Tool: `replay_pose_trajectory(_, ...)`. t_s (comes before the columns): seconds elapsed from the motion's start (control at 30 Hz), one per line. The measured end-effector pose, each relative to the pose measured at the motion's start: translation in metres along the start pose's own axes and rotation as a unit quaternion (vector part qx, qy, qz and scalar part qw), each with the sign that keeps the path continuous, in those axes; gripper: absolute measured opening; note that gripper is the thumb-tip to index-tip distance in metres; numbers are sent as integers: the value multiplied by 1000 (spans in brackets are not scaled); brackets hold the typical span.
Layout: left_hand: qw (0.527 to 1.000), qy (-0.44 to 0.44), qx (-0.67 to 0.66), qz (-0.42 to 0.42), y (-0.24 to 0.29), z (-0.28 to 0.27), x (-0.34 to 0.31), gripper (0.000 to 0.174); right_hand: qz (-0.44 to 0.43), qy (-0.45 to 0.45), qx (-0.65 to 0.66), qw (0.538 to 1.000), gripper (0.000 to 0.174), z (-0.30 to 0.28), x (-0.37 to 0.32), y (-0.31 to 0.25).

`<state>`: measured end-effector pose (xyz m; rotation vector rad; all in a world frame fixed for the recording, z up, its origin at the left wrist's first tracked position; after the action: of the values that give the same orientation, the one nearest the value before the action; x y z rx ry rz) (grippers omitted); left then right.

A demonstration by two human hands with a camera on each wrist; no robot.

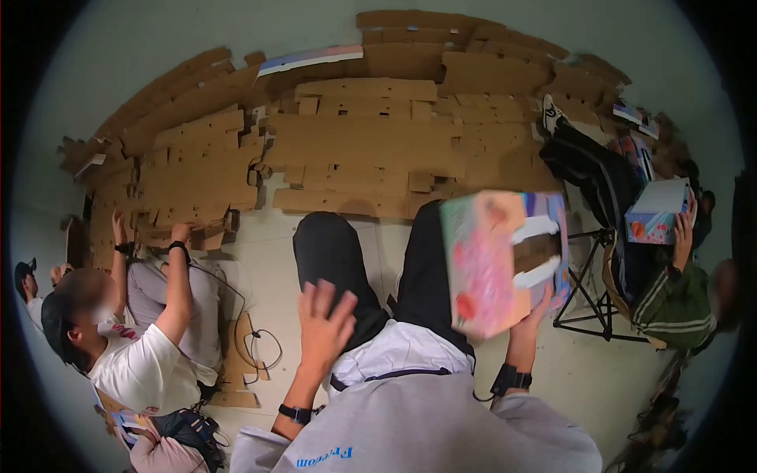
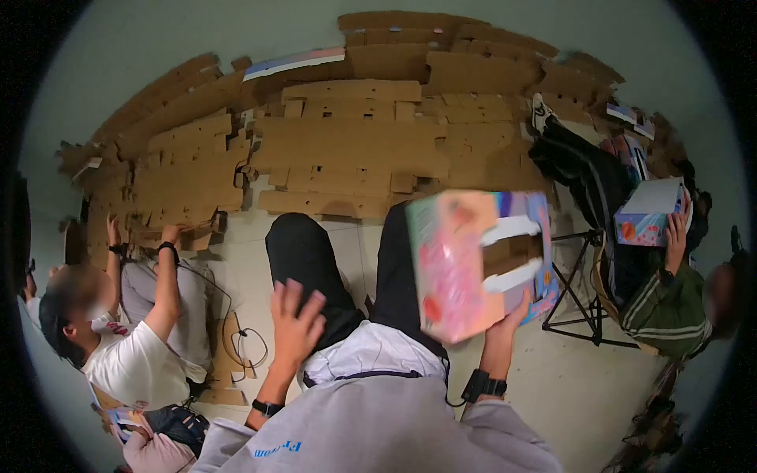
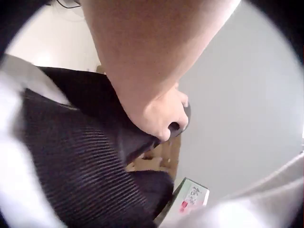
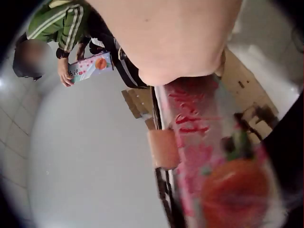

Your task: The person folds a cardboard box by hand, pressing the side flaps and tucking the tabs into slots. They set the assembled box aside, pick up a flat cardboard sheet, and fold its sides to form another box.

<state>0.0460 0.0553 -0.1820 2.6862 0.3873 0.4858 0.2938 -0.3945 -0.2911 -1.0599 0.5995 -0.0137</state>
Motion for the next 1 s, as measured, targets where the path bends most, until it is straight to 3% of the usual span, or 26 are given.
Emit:
replay_pose_trajectory(0.03,988,-131,7,77,26,15,-6,39,21,53,42,997,71,-23,-7,8)
replay_pose_trajectory(0.1,958,-166,49,227,47,49,-50,30,20,108,100,989,74,-44,-9,15)
replay_pose_trajectory(0.2,941,-223,100,234,55,83,-50,26,-73,92,153,981,83,-58,-3,9)
replay_pose_trajectory(0.3,954,-233,46,184,56,122,-29,26,-40,162,221,961,79,-107,48,43)
replay_pose_trajectory(0.33,934,-302,77,176,50,153,-34,28,72,91,241,964,75,-121,77,71)
replay_pose_trajectory(0.43,857,-475,149,133,22,219,-49,33,100,-27,-3,995,62,-76,91,73)
replay_pose_trajectory(0.47,834,-516,160,112,15,228,-53,35,84,-75,-43,993,49,-34,71,59)
replay_pose_trajectory(0.53,794,-590,135,55,6,232,-54,42,27,-94,-134,986,42,36,37,26)
replay_pose_trajectory(0.63,786,-602,111,86,1,221,-54,53,-63,-120,-203,970,34,88,36,14)
replay_pose_trajectory(0.67,763,-641,75,40,-7,220,-55,59,-95,-131,-215,963,33,104,38,12)
replay_pose_trajectory(0.77,727,-685,44,-3,-15,204,-44,68,-316,-108,-436,836,26,170,1,-18)
replay_pose_trajectory(0.8,712,-701,41,-17,-18,201,-40,77,-336,-101,-437,828,23,176,3,-14)
replay_pose_trajectory(0.9,684,-729,10,9,-28,203,-44,74,-482,-131,-527,688,21,227,-53,-28)
replay_pose_trajectory(0.93,701,-713,-1,7,-31,198,-39,71,-501,-117,-559,650,23,232,-59,-24)
replay_pose_trajectory(1.0,672,-740,-29,0,-53,211,-49,70,-538,-93,-630,552,25,243,-70,-19)
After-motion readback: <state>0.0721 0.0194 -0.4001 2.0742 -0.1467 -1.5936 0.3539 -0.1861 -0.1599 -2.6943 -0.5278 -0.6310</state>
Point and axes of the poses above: each hand's wrist, its own x-axis towards the middle knuckle, its own z-axis out of the palm, y = z × x, the point moved 10 cm from there along x, towards the middle knuckle
